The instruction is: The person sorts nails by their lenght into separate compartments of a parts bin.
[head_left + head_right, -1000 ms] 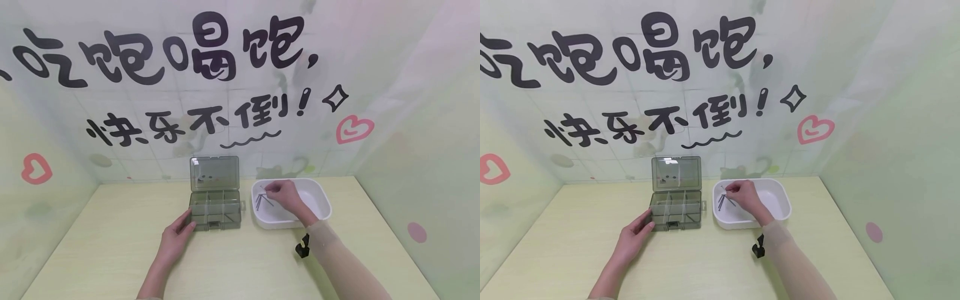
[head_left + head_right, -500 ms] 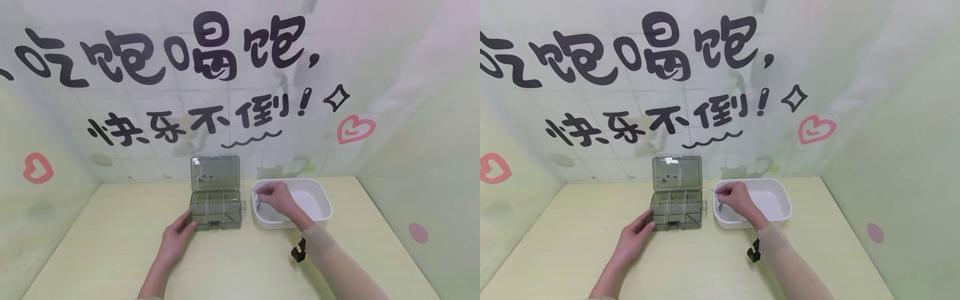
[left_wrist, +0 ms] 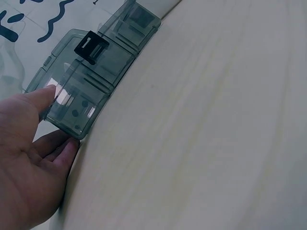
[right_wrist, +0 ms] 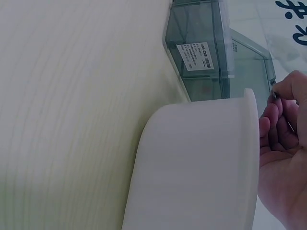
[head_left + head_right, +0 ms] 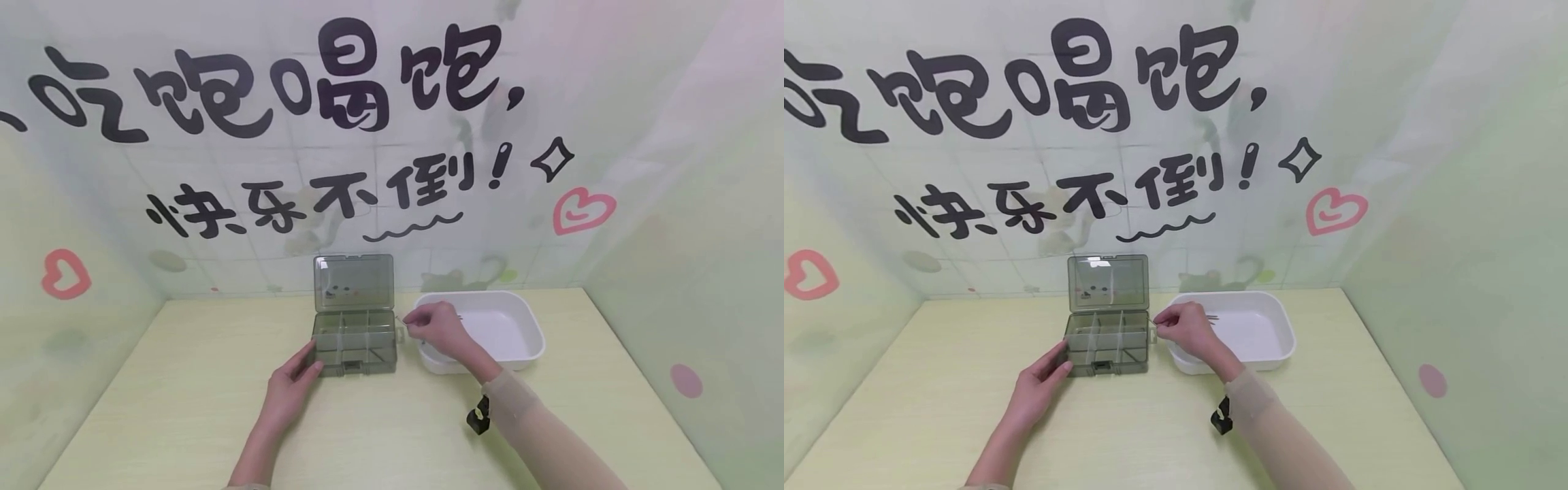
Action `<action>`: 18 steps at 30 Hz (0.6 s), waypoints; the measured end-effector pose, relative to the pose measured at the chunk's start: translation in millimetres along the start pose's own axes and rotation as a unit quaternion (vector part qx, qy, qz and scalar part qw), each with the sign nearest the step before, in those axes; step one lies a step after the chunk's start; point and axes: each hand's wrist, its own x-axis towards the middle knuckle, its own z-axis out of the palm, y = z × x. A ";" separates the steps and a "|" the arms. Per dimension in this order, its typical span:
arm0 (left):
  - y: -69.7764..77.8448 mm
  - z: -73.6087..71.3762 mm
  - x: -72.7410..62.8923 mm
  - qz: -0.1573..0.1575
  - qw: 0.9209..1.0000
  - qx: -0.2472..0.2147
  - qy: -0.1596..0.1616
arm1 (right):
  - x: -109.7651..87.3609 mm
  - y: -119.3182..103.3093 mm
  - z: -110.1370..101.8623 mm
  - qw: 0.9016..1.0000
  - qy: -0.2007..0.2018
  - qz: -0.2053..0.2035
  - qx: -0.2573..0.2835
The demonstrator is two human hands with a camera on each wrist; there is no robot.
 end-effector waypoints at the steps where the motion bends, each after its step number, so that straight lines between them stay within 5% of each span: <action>1: 0.1 0.5 0.2 0.000 1.000 0.001 0.001 | -0.4 -0.9 0.7 1.000 -0.004 0.001 -0.004; 18: 1.2 1.7 -0.2 -0.001 1.000 -0.002 -0.001 | -2.9 -14.7 19.3 0.999 -0.041 -0.016 0.007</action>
